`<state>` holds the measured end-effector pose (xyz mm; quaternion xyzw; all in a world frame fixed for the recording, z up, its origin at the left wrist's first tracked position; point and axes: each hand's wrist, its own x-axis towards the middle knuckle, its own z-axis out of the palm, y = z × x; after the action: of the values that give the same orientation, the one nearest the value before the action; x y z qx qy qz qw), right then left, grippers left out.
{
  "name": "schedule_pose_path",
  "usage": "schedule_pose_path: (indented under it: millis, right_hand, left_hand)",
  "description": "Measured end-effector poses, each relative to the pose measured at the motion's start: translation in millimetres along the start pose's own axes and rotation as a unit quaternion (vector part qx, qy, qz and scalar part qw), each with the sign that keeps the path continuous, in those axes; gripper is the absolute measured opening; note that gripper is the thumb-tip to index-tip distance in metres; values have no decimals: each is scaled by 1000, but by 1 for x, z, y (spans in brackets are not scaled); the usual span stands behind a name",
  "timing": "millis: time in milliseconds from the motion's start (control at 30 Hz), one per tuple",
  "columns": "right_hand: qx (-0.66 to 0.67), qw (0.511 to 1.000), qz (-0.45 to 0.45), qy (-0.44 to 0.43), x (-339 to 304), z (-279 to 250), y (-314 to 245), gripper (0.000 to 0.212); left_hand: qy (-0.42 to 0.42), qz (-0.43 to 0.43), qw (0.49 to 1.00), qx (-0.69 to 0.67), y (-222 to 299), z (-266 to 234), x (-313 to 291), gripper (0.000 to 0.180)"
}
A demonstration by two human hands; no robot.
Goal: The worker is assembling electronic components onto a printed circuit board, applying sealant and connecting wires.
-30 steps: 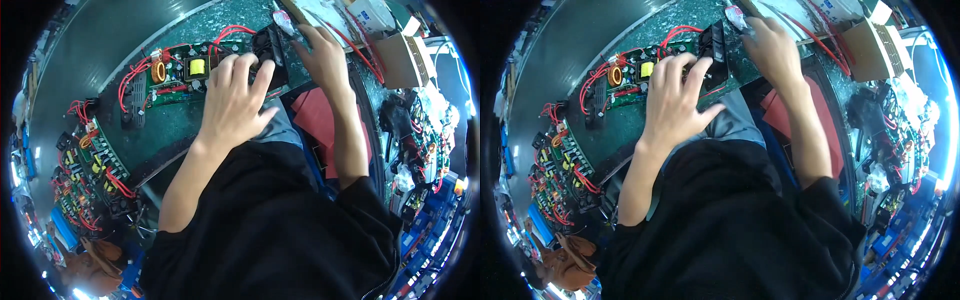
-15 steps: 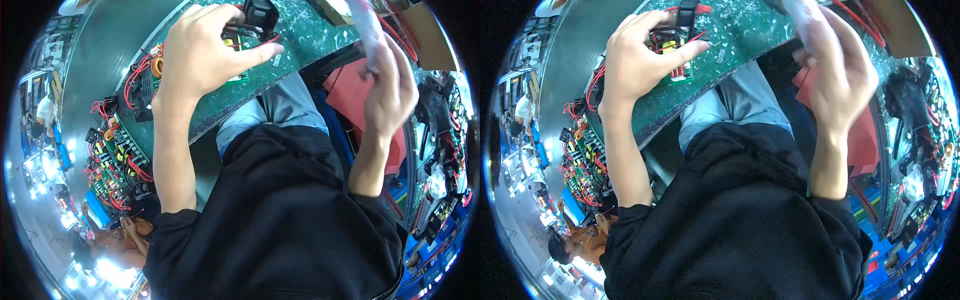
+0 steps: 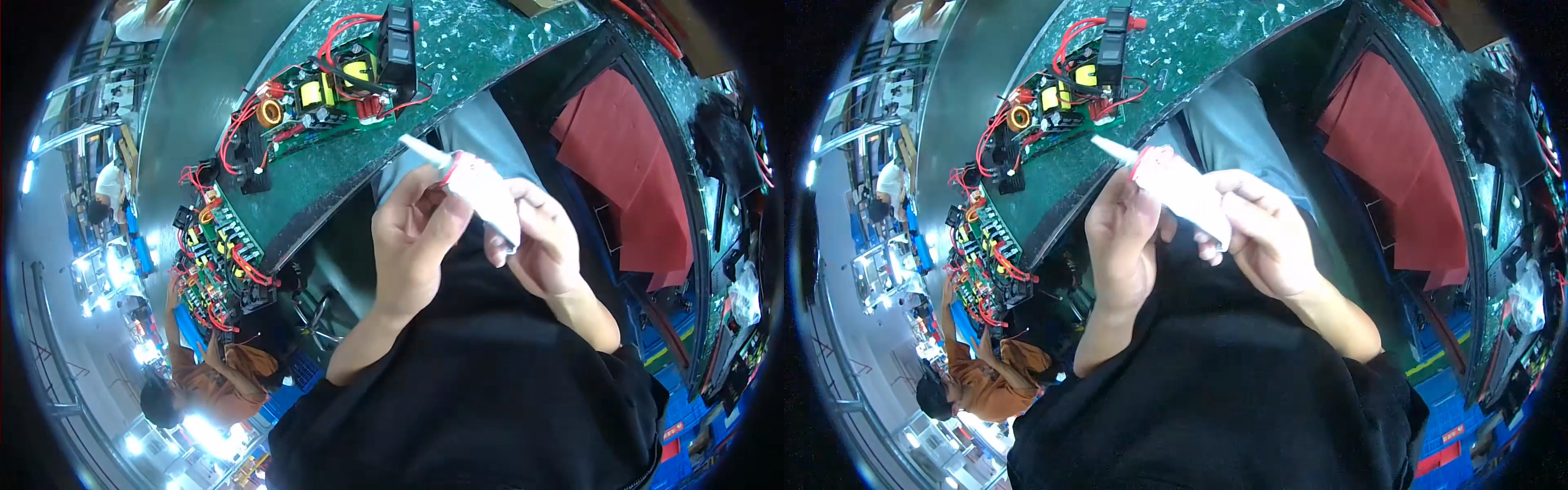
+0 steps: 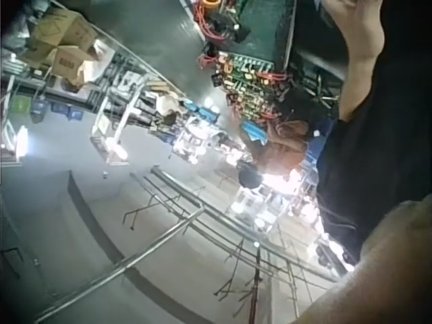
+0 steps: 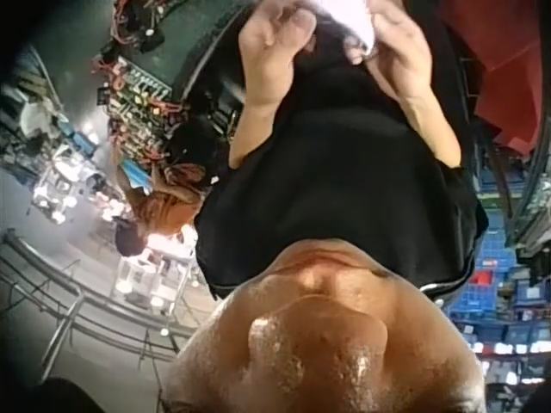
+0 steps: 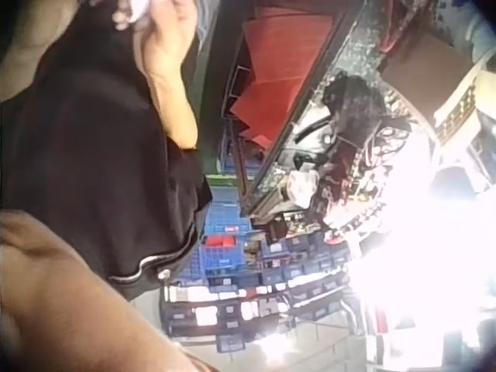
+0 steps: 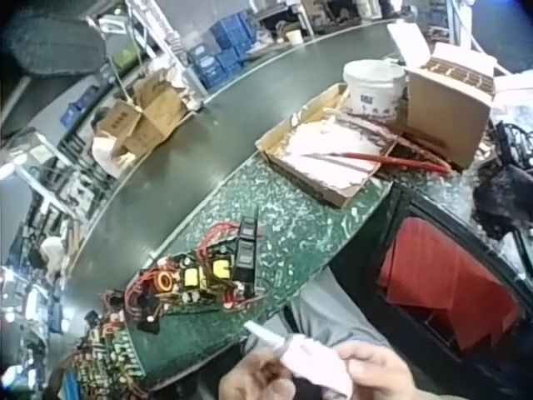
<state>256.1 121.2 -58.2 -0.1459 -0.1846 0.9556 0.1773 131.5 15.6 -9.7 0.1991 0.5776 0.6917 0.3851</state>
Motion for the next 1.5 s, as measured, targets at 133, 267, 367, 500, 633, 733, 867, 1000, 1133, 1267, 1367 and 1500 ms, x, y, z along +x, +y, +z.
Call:
schedule_pose_path:
  millis: [133, 267, 367, 500, 633, 733, 867, 1000, 1133, 1267, 1367, 1500]
  right_hand:
    - [-104, 993, -15, -62, -6, -1, 7, 44]
    - [-560, 721, -381, -146, 4, -20, -1, 96]
    - [-676, 559, -470, -96, 10, -26, 0, 61]
    - [-639, 489, -582, -115, 28, -21, -12, 45]
    - [-652, 510, -561, -3, 25, -10, -16, 34]
    - [-630, 565, -522, 108, 28, -11, -26, 4]
    - [-335, 793, -477, 179, 34, -25, -13, 18]
    - [-307, 812, -456, 197, 35, -28, -13, 27]
    - [-304, 822, -438, 198, 35, -34, -12, 27]
    - [-303, 822, -440, 199, 36, -36, -10, 26]
    - [-303, 824, -440, 191, 36, -34, -11, 26]
    - [-295, 832, -424, 201, 41, -33, -9, 28]
  left_hand:
    - [34, 24, 998, -39, -4, 9, -6, 10]
    - [40, -5, 999, -4, 2, 12, -7, 15]
    - [14, -33, 998, 47, 0, 6, -11, 15]
    - [-29, 22, 987, 158, 9, -2, -1, 14]
    - [126, 294, 821, 473, 11, -24, 27, 21]
    - [141, 412, 593, 678, 0, -60, 65, 35]
    - [110, 406, 543, 727, -5, -80, 81, 36]
    - [72, 427, 512, 742, -5, -83, 87, 33]
    - [41, 430, 509, 745, -1, -81, 91, 30]
    - [7, 406, 492, 770, 10, -76, 91, 28]
    - [5, 400, 485, 778, 9, -73, 86, 28]
    - [-12, 379, 486, 787, 5, -72, 86, 27]
